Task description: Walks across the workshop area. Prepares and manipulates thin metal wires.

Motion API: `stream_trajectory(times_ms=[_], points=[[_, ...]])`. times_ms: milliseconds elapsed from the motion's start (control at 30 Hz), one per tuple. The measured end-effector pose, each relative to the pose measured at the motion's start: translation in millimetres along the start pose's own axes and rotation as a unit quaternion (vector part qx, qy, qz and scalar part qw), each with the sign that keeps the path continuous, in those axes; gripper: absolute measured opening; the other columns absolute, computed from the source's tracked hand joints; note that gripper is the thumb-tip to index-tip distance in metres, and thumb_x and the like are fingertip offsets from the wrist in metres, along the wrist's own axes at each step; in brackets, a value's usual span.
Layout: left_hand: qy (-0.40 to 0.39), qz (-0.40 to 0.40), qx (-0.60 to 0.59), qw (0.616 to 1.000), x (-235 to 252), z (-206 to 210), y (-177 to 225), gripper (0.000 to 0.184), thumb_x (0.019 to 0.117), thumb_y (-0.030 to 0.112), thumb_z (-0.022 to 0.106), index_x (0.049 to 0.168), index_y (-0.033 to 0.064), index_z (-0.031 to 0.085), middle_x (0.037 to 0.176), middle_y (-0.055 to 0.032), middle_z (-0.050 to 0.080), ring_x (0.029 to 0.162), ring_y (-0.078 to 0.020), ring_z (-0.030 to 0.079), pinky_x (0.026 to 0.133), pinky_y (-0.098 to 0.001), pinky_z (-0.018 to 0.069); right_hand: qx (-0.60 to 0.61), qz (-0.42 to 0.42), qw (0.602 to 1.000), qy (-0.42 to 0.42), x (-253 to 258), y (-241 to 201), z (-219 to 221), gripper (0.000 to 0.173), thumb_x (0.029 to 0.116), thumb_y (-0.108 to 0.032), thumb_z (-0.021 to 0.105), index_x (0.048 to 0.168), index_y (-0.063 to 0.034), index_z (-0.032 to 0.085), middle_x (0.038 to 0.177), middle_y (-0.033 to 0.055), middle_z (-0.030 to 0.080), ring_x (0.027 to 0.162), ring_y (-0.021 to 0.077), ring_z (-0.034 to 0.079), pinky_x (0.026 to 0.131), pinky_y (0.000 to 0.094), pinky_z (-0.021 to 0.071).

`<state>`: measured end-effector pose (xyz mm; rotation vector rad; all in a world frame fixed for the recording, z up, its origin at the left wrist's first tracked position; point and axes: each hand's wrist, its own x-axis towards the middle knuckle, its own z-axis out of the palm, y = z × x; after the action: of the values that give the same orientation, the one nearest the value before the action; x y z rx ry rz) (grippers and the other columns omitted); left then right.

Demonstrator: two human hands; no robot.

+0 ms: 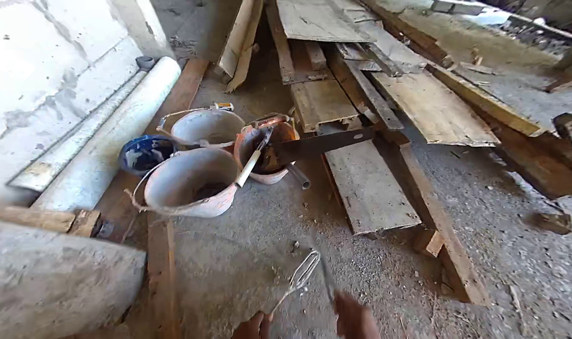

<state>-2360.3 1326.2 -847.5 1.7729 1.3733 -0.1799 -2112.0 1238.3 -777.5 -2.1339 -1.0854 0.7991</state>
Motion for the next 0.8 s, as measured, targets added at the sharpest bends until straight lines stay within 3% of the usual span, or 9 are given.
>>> stream_trajectory(times_ms=[67, 133, 267, 400, 467, 533, 633, 700, 800], points=[[-0.001, -0.023, 0.0, 1.0, -9.6, 14.6, -8.7, 0.058, 0.1075, 0.052, 0.037, 0.107, 0.0041, 0.071, 0.087, -0.0197, 0.071, 0.085, -0.0393, 0.072, 0.076, -0.0625, 0.0558, 0.067, -0.107, 0.986, 0.112, -8.9, -7.8, -3.2, 0.06, 0.111, -0.049, 0.03, 0.09, -0.004, 0.065, 0.064, -0.0008, 0.062, 0.055, 0.0102, 0.063, 0.053, 0.0332, 0.0568], [-0.009, -0.029, -0.006, 1.0, -7.5, 13.1, -4.7, 0.057, 0.1078, 0.051, 0.038, 0.107, 0.0042, 0.071, 0.087, -0.0198, 0.071, 0.085, -0.0394, 0.071, 0.076, -0.0622, 0.0553, 0.041, -0.176, 0.971, 0.156, -4.8, 9.6, 1.5, 0.069, 0.1088, -0.059, 0.022, 0.087, -0.0067, 0.06, 0.064, -0.0001, 0.059, 0.057, 0.0097, 0.062, 0.053, 0.0322, 0.055], [-0.034, -0.015, -0.035, 0.999, -6.5, 4.5, -2.0, 0.055, 0.1083, 0.049, 0.039, 0.109, 0.0028, 0.07, 0.089, -0.0211, 0.071, 0.087, -0.0402, 0.071, 0.078, -0.0632, 0.0541, -0.05, 0.004, 0.995, -0.081, -10.2, 44.6, 10.5, 0.056, 0.1092, -0.046, 0.035, 0.095, -0.0051, 0.071, 0.069, 0.0104, 0.066, 0.061, 0.0271, 0.067, 0.062, 0.0523, 0.056], [-0.039, -0.019, -0.079, 0.996, -1.7, 16.0, -9.9, 0.055, 0.1091, 0.045, 0.038, 0.106, 0.0015, 0.071, 0.09, -0.0184, 0.07, 0.086, -0.0357, 0.069, 0.081, -0.0591, 0.0538, 0.002, -0.109, 0.993, 0.048, -28.3, 25.0, 12.0, 0.064, 0.111, -0.049, 0.026, 0.088, -0.0045, 0.065, 0.064, 0.0012, 0.063, 0.057, 0.0129, 0.063, 0.054, 0.0349, 0.0555], [-0.043, -0.017, -0.1, 0.994, 0.3, 18.0, -9.3, 0.054, 0.1089, 0.044, 0.038, 0.104, 0.002, 0.072, 0.091, -0.0172, 0.07, 0.087, -0.0343, 0.069, 0.082, -0.0581, 0.0533, -0.034, -0.108, 0.993, 0.034, -23.7, 40.8, 21.1, 0.066, 0.1104, -0.051, 0.024, 0.089, -0.0039, 0.066, 0.065, 0.0048, 0.062, 0.057, 0.0175, 0.064, 0.055, 0.0397, 0.0551], [-0.049, -0.007, -0.119, 0.992, 0.2, 17.7, -7.6, 0.054, 0.1089, 0.044, 0.04, 0.104, 0.0016, 0.072, 0.091, -0.0177, 0.071, 0.088, -0.0345, 0.068, 0.083, -0.059, 0.0529, -0.062, -0.009, 0.995, -0.074, -16.1, 47.6, 20.7, 0.056, 0.1108, -0.043, 0.032, 0.098, -0.003, 0.07, 0.07, 0.0112, 0.066, 0.064, 0.0272, 0.068, 0.063, 0.0509, 0.0567], [-0.039, 0.005, -0.126, 0.991, 8.2, 13.2, -6.3, 0.054, 0.1087, 0.043, 0.038, 0.103, 0.0025, 0.073, 0.09, -0.0169, 0.071, 0.085, -0.0343, 0.069, 0.081, -0.0594, 0.0533, -0.006, -0.054, 0.998, 0.013, -15.2, 30.6, 14.3, 0.052, 0.1108, -0.035, 0.033, 0.095, -0.0009, 0.068, 0.066, 0.0057, 0.064, 0.059, 0.0196, 0.065, 0.059, 0.0429, 0.0568], [-0.051, -0.014, -0.127, 0.99, -0.1, 17.8, -12.1, 0.055, 0.1084, 0.045, 0.037, 0.102, 0.0036, 0.073, 0.088, -0.0152, 0.07, 0.083, -0.0325, 0.068, 0.079, -0.0575, 0.053, -0.012, -0.109, 0.991, 0.072, -25.1, 39.4, 18.8, 0.065, 0.1111, -0.051, 0.024, 0.091, -0.004, 0.065, 0.066, 0.002, 0.063, 0.058, 0.0146, 0.064, 0.055, 0.0375, 0.0561], [-0.049, -0.012, -0.135, 0.99, 1.0, 15.9, -9.4, 0.055, 0.109, 0.045, 0.039, 0.101, 0.0025, 0.073, 0.084, -0.0151, 0.068, 0.079, -0.0319, 0.065, 0.077, -0.0563, 0.0519, -0.048, -0.034, 0.998, -0.017, -11.2, 62.5, 20.0, 0.059, 0.1091, -0.05, 0.031, 0.092, -0.0063, 0.068, 0.067, 0.0071, 0.062, 0.06, 0.0234, 0.064, 0.058, 0.0491, 0.0534]])
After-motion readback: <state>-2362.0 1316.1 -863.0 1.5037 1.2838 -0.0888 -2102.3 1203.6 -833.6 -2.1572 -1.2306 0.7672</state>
